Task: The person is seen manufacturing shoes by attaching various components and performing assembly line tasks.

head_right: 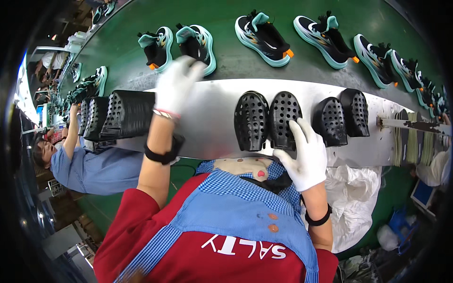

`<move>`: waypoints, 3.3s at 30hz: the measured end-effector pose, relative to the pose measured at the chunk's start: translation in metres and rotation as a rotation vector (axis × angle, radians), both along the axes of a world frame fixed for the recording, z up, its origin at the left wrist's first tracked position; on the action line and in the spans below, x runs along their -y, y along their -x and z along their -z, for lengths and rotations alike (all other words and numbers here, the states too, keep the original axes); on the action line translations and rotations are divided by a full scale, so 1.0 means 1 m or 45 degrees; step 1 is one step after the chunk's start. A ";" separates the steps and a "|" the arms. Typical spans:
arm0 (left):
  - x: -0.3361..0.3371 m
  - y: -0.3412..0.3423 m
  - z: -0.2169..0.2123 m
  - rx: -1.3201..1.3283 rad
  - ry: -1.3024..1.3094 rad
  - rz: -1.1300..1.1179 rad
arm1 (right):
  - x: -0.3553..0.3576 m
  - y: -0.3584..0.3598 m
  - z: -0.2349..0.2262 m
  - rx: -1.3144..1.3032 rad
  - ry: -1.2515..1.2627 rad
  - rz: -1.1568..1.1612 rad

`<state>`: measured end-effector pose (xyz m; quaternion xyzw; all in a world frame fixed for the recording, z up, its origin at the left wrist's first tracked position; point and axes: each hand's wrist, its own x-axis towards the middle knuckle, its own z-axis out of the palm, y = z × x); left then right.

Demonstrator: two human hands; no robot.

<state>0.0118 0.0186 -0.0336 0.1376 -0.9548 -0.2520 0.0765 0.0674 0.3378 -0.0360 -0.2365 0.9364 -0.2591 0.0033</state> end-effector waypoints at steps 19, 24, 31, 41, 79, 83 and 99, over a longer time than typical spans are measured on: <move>0.051 0.089 0.061 0.322 0.378 -0.010 | -0.066 0.018 -0.031 -0.277 0.053 0.500; -0.027 0.129 0.050 0.250 0.186 0.190 | -0.083 0.018 -0.030 -0.078 -0.027 0.293; -0.093 0.164 0.032 0.357 0.175 0.360 | -0.083 0.023 -0.024 -0.070 -0.199 0.082; -0.061 0.112 0.021 -0.115 0.276 0.562 | -0.090 0.035 -0.013 -0.019 -0.258 -0.076; -0.044 0.053 0.005 -0.553 -1.853 -0.058 | 0.124 0.114 -0.079 0.649 -0.075 -0.126; -0.015 0.068 0.016 -0.545 -1.645 -0.110 | 0.162 0.114 -0.076 0.461 -0.252 -0.180; 0.001 0.051 0.047 -0.263 -0.337 0.327 | 0.231 0.217 -0.055 0.383 -0.875 -0.070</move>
